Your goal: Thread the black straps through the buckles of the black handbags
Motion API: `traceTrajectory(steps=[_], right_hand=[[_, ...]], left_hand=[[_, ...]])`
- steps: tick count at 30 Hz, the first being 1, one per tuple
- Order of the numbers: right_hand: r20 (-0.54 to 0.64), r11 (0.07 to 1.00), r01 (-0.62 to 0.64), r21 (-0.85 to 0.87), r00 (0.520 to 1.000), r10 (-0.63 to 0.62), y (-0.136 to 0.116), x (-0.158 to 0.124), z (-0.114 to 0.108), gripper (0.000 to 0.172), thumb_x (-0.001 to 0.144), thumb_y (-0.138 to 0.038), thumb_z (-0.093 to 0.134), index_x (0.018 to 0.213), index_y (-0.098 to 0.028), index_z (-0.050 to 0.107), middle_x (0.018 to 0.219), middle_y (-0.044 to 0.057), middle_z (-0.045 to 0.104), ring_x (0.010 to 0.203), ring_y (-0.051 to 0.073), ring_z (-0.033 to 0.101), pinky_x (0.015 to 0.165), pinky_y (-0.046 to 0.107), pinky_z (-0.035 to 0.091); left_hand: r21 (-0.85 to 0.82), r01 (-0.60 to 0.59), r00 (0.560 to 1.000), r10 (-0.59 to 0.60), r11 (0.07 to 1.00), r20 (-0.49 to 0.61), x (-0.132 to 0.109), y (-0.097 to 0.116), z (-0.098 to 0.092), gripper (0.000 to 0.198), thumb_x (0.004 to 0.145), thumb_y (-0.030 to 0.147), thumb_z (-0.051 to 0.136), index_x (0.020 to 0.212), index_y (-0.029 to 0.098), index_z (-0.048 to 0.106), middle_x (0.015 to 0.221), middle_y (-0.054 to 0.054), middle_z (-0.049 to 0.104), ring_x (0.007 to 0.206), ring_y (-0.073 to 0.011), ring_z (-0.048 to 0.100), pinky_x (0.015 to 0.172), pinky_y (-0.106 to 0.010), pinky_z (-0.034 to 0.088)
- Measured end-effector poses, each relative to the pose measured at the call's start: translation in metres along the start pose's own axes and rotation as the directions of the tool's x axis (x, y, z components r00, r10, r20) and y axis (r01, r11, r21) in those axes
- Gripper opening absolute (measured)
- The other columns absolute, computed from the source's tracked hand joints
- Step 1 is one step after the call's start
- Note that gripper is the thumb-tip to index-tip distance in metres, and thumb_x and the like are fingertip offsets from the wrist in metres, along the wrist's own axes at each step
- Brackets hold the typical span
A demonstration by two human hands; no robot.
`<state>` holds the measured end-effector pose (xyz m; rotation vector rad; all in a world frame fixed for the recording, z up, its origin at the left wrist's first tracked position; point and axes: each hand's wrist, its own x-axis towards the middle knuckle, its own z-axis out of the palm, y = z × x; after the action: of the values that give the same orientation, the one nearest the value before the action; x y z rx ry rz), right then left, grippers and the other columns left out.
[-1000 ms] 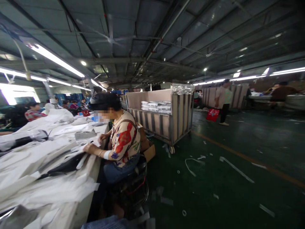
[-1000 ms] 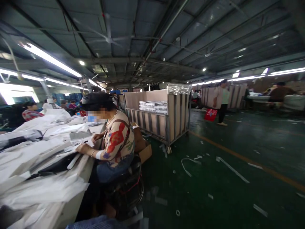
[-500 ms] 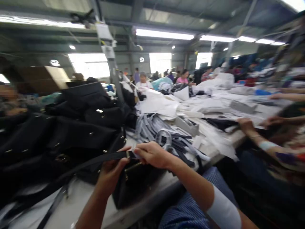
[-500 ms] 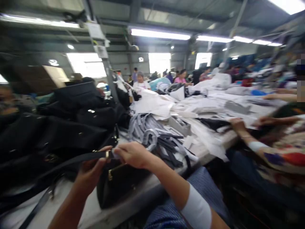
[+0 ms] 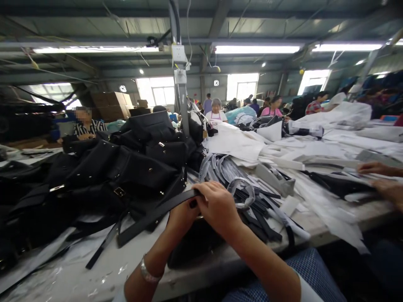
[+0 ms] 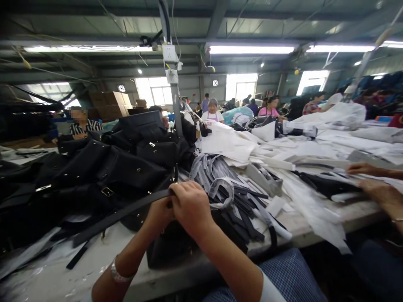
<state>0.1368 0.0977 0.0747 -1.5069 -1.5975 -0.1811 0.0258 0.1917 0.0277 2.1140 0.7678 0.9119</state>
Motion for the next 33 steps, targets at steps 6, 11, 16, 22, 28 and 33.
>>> traceTrajectory(steps=[6,11,16,22,28,33], right_hand=[[-0.103,0.772,-0.402,0.493,0.854,0.51,0.04,-0.018,-0.019,0.027,0.087,-0.046,0.066,0.088,-0.021,0.078,0.078,0.005,0.075,0.071,0.023,0.071,0.069,0.034,0.056],[-0.111,0.459,-0.273,0.845,0.751,0.651,0.041,-0.026,-0.03,0.029,0.078,-0.046,0.077,0.085,-0.018,0.075,0.075,0.003,0.074,0.068,0.017,0.07,0.063,0.027,0.056],[-0.149,0.204,-0.023,0.979,0.604,0.783,0.057,-0.025,-0.043,0.023,0.071,-0.036,0.085,0.081,-0.021,0.071,0.075,-0.004,0.072,0.07,0.011,0.069,0.064,0.02,0.056],[0.001,-0.017,0.028,0.999,0.497,0.868,0.085,-0.04,-0.041,0.021,0.068,-0.026,0.087,0.079,-0.021,0.069,0.075,-0.006,0.072,0.071,0.008,0.069,0.066,0.016,0.057],[0.042,0.031,-0.102,0.994,0.643,0.765,0.063,-0.047,-0.036,0.02,0.078,-0.033,0.08,0.093,-0.023,0.071,0.092,-0.003,0.073,0.087,0.012,0.068,0.08,0.023,0.056],[0.05,0.354,-0.335,0.873,0.784,0.618,0.046,-0.047,-0.036,0.026,0.085,-0.039,0.072,0.105,-0.023,0.073,0.106,0.003,0.072,0.102,0.02,0.066,0.092,0.032,0.052]], left_hand=[[0.065,-0.083,0.988,0.074,0.994,0.138,0.003,0.013,0.003,0.036,0.082,0.044,0.07,0.111,0.022,0.074,0.108,-0.004,0.076,0.099,-0.0243,0.07,0.09,-0.03,0.05],[0.119,-0.109,0.961,0.074,0.987,0.266,0.009,0.021,0.016,0.034,0.083,0.047,0.068,0.109,0.026,0.075,0.101,-0.002,0.078,0.088,-0.0225,0.071,0.078,-0.026,0.05],[0.182,-0.089,0.969,0.042,0.979,0.243,0.016,0.021,0.02,0.038,0.083,0.049,0.067,0.111,0.024,0.075,0.1,-0.004,0.078,0.089,-0.0244,0.071,0.074,-0.026,0.049],[0.199,-0.11,0.984,0.079,0.974,0.157,0.016,0.022,0.023,0.03,0.086,0.04,0.066,0.11,0.025,0.074,0.102,-0.003,0.077,0.093,-0.0243,0.072,0.081,-0.027,0.05],[0.342,-0.082,0.989,0.035,0.936,0.143,0.012,0.022,0.029,0.029,0.089,0.033,0.063,0.115,0.024,0.072,0.113,-0.006,0.075,0.104,-0.0295,0.07,0.086,-0.034,0.05],[0.386,-0.066,0.986,0.001,0.92,0.165,0.012,0.02,0.031,0.031,0.09,0.032,0.062,0.118,0.025,0.07,0.117,-0.006,0.074,0.105,-0.0297,0.07,0.086,-0.036,0.051]])
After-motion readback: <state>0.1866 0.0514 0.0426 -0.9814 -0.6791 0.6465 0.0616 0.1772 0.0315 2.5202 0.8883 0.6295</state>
